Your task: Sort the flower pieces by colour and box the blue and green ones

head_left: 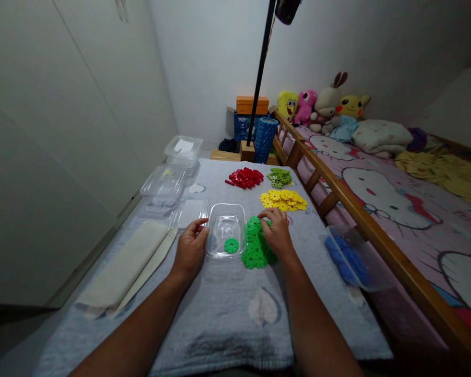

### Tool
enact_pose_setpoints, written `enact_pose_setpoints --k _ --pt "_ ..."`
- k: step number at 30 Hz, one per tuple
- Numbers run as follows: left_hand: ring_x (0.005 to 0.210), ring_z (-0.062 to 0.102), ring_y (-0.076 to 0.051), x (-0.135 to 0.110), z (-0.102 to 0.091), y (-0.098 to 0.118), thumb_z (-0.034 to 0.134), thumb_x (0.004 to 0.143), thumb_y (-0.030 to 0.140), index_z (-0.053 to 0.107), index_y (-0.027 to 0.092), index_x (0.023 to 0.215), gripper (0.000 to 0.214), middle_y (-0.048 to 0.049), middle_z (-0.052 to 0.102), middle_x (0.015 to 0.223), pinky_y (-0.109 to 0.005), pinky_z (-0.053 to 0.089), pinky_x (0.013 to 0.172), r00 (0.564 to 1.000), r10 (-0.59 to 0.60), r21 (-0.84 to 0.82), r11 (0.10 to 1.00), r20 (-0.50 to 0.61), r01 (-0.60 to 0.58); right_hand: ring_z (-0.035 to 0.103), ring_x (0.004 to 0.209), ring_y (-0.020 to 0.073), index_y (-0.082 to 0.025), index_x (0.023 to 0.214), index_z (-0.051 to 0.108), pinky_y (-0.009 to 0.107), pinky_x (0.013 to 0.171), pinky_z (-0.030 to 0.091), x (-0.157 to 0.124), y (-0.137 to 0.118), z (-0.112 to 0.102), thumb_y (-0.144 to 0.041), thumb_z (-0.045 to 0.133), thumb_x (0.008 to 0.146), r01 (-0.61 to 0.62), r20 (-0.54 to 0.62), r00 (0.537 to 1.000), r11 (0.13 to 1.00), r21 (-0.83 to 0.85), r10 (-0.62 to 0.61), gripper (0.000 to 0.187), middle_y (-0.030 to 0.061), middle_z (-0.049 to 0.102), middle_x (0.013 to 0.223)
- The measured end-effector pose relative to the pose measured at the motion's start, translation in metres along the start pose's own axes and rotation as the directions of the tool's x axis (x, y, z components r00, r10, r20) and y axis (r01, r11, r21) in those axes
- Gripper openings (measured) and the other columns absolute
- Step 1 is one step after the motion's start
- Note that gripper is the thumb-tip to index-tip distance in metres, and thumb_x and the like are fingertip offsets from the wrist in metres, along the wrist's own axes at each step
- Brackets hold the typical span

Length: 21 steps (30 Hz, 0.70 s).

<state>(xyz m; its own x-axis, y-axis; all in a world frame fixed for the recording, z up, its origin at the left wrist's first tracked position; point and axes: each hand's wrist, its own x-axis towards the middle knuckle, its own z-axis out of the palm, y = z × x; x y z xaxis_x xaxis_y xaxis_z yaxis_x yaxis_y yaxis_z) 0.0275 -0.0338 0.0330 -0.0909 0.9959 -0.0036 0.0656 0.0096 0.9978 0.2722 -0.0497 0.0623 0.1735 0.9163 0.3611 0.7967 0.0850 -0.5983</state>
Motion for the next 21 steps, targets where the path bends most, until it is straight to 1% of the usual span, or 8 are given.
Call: enact_pose_setpoints --k 2,4,6,9,12,15,18,21 --pt "0.055 0.044 -0.008 -0.001 0.000 0.000 0.068 0.078 0.044 0.067 0.016 0.114 0.045 0.0044 0.054 0.075 -0.020 0.035 0.052 1.000 -0.008 -0.019 1.000 0.006 0.008 0.049 0.108 0.0268 -0.023 0.090 0.072 0.045 0.100 0.032 0.002 0.010 -0.002 -0.019 0.057 0.085 -0.059 0.008 0.998 0.995 -0.081 0.059 0.016 0.0072 0.065 0.104" --pt "0.054 0.044 -0.008 -0.002 0.001 0.001 0.068 0.077 0.043 0.066 0.016 0.114 0.046 0.0051 0.052 0.073 -0.020 0.034 0.050 1.000 -0.020 -0.040 0.999 0.009 0.021 0.048 0.109 0.0282 -0.023 0.090 0.072 0.047 0.100 0.031 0.001 0.015 -0.003 -0.023 0.063 0.083 -0.079 0.063 0.994 0.985 -0.153 0.089 0.011 0.0074 0.063 0.105" --pt "0.054 0.043 -0.008 -0.003 0.002 0.003 0.069 0.076 0.043 0.065 0.016 0.113 0.045 0.0055 0.051 0.073 -0.020 0.033 0.050 1.000 -0.029 -0.057 0.998 0.007 0.029 0.047 0.109 0.0290 -0.022 0.092 0.071 0.047 0.100 0.032 -0.001 0.015 -0.003 -0.027 0.069 0.080 -0.062 0.130 0.988 0.978 -0.200 0.089 0.013 0.0078 0.061 0.106" --pt "0.055 0.043 -0.008 -0.003 0.002 0.005 0.069 0.075 0.042 0.065 0.016 0.111 0.044 0.0056 0.052 0.073 -0.020 0.034 0.051 0.999 -0.034 -0.064 0.997 0.002 0.034 0.046 0.108 0.0289 -0.023 0.099 0.071 0.046 0.098 0.033 -0.004 0.012 -0.003 -0.030 0.074 0.077 -0.002 0.216 0.975 0.973 -0.229 0.052 0.023 0.0078 0.060 0.108" --pt "0.056 0.043 -0.009 -0.004 0.002 0.007 0.068 0.075 0.041 0.065 0.016 0.111 0.043 0.0057 0.052 0.073 -0.021 0.034 0.052 0.999 -0.038 -0.061 0.997 0.000 0.038 0.046 0.109 0.0286 -0.025 0.104 0.071 0.045 0.096 0.033 -0.006 0.008 -0.001 -0.027 0.074 0.078 0.060 0.277 0.961 0.971 -0.230 0.007 0.026 0.0077 0.059 0.112" --pt "0.055 0.043 -0.009 -0.004 0.002 0.008 0.068 0.075 0.041 0.065 0.016 0.110 0.043 0.0057 0.052 0.072 -0.021 0.034 0.052 0.999 -0.037 -0.069 0.997 0.001 0.037 0.046 0.109 0.0279 -0.026 0.100 0.072 0.045 0.096 0.033 -0.007 0.007 0.001 -0.022 0.073 0.079 0.097 0.308 0.951 0.972 -0.216 -0.026 0.022 0.0073 0.059 0.114" --pt "0.054 0.043 -0.009 -0.004 0.002 0.007 0.068 0.075 0.042 0.065 0.016 0.110 0.043 0.0062 0.051 0.070 -0.021 0.033 0.051 0.999 -0.033 -0.084 0.996 0.009 0.034 0.046 0.109 0.0270 -0.025 0.093 0.071 0.044 0.096 0.033 -0.007 0.005 0.000 -0.018 0.070 0.079 0.082 0.314 0.949 0.981 -0.175 -0.024 0.016 0.0065 0.060 0.112" --pt "0.054 0.043 -0.009 -0.003 0.002 0.005 0.068 0.075 0.042 0.065 0.017 0.110 0.043 0.0063 0.051 0.070 -0.021 0.033 0.051 0.999 -0.031 -0.082 0.996 0.014 0.032 0.048 0.107 0.0250 -0.023 0.087 0.068 0.042 0.096 0.035 -0.005 0.005 -0.003 -0.017 0.066 0.079 0.035 0.302 0.953 0.997 -0.072 -0.012 0.011 0.0051 0.061 0.106"
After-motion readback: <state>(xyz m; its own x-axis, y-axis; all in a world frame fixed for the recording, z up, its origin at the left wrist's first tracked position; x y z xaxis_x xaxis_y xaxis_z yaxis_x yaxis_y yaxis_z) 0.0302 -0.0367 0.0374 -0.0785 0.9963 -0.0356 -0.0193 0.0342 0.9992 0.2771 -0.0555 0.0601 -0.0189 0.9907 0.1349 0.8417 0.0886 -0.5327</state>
